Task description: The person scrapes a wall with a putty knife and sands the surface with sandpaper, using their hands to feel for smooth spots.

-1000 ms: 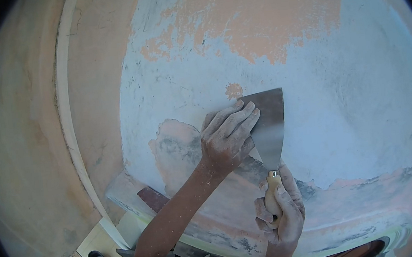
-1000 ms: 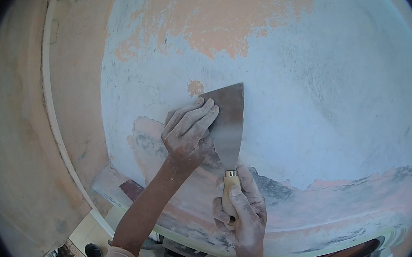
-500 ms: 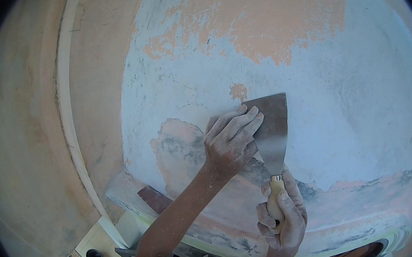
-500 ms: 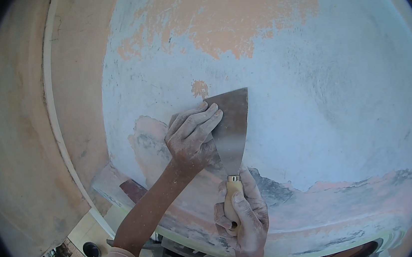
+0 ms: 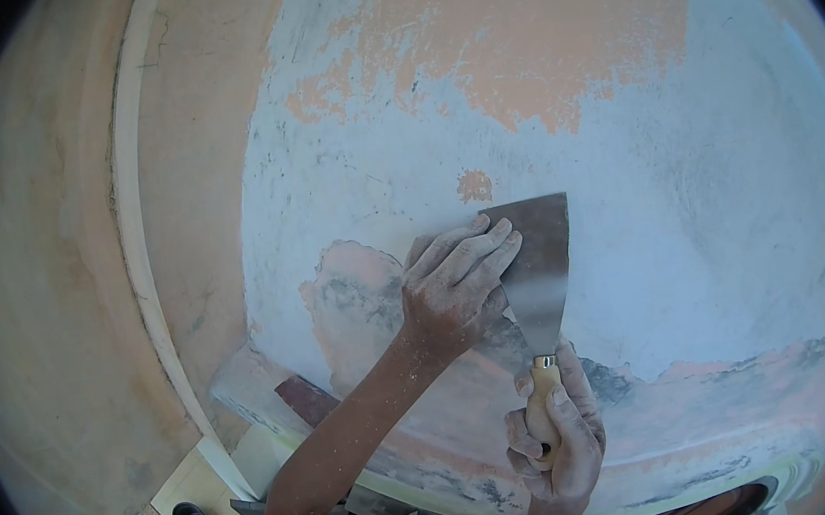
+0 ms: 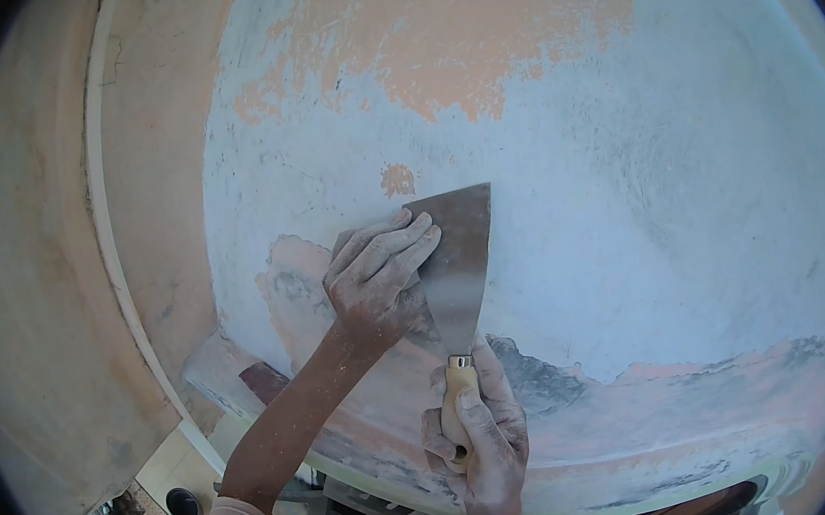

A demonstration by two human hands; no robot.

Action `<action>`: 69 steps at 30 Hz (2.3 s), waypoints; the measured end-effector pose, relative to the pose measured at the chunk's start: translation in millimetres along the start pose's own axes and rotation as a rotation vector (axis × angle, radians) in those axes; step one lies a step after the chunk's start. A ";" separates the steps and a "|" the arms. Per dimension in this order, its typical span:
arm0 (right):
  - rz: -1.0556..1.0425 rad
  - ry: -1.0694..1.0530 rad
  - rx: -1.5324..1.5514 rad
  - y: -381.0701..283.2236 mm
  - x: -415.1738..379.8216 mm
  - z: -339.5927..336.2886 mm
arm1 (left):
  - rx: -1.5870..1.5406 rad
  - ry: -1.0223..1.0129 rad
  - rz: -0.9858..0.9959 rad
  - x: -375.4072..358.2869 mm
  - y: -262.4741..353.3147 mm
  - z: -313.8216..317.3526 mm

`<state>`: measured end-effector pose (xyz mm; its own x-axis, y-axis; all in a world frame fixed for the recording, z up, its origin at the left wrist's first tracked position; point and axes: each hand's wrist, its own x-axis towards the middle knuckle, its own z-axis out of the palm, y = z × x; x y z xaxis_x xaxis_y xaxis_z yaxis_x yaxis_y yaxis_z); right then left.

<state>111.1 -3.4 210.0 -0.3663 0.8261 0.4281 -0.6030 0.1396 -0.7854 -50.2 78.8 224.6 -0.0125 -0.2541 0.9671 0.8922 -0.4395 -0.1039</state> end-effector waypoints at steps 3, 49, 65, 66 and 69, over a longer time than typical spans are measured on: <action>0.010 -0.008 -0.002 -2.1 2.8 -3.7 | 0.005 -0.022 0.003 1.9 -1.3 -2.1; -0.050 -0.148 0.009 1.9 14.7 -22.3 | -0.029 0.085 -0.012 6.2 0.7 3.7; -0.031 -0.100 0.088 0.8 15.7 -23.6 | 0.061 0.077 0.025 2.2 -1.3 9.9; -0.014 -0.081 0.115 0.0 15.1 -22.2 | 0.049 0.058 0.013 0.8 0.6 9.5; 0.001 -0.092 0.171 0.8 17.7 -22.2 | 0.044 -0.036 -0.011 2.5 8.9 1.5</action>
<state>119.9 23.4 207.0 -0.4252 0.7717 0.4729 -0.7117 0.0377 -0.7015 -41.6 75.5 226.4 -0.0069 -0.2177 0.9760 0.9112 -0.4033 -0.0835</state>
